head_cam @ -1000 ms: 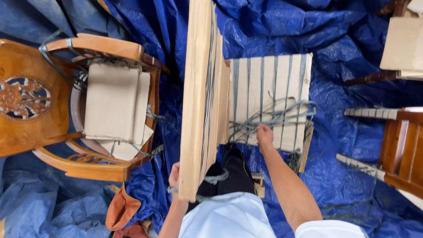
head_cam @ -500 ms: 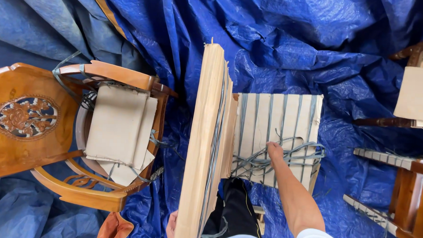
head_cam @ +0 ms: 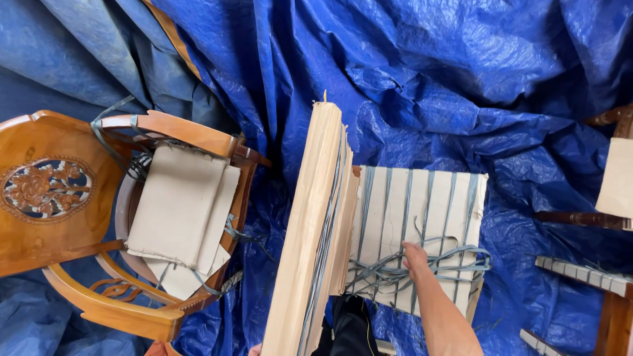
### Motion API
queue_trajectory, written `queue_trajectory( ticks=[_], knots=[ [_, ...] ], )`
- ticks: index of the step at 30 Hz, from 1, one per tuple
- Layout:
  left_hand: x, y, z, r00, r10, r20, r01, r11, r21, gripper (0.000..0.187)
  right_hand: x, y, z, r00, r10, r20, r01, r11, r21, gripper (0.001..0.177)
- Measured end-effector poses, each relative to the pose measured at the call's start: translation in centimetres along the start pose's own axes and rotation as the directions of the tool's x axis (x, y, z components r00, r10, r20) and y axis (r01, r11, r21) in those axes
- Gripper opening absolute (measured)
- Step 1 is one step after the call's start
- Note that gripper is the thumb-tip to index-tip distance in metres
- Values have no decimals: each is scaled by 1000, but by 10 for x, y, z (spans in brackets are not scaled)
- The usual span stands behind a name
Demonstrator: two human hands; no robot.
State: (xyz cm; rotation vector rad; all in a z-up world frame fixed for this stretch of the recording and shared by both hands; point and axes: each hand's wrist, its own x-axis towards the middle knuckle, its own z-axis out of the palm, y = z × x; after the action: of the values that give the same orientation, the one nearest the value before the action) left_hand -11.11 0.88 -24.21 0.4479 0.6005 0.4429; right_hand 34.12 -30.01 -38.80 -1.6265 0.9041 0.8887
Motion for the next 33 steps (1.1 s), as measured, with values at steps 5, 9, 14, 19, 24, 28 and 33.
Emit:
queue_trajectory(
  ticks=[5, 9, 14, 19, 24, 28, 33],
  knots=[
    [-12, 10, 7, 978, -105, -180, 123, 988, 91, 48, -14, 2, 3, 985, -110, -130, 98, 991, -92, 41],
    [-15, -22, 7, 935, 220, -277, -47, 854, 518, 23, -42, 10, 8, 741, -570, -355, 487, 820, -300, 24],
    [-9, -6, 50, 939, 60, -339, 121, 864, 489, 19, -167, -28, 27, 615, -642, -458, 591, 759, -272, 14],
    [-3, 4, 68, 943, 57, -327, 162, 782, 602, 19, -288, -58, 37, 537, -727, -428, 763, 635, -121, 13],
    [-28, 48, 170, 914, 102, -393, 237, 652, 720, 13, -394, -80, 39, 580, -712, -395, 813, 537, 226, 8],
    [-53, 77, 214, 965, 123, -232, 84, 692, 717, 11, -479, -84, 30, 445, -800, -402, 895, 408, 179, 9],
    [-95, 114, 258, 930, 339, 143, -308, 506, 806, 11, -583, -76, 23, 144, -920, -364, 988, 116, 98, 10]
  ],
)
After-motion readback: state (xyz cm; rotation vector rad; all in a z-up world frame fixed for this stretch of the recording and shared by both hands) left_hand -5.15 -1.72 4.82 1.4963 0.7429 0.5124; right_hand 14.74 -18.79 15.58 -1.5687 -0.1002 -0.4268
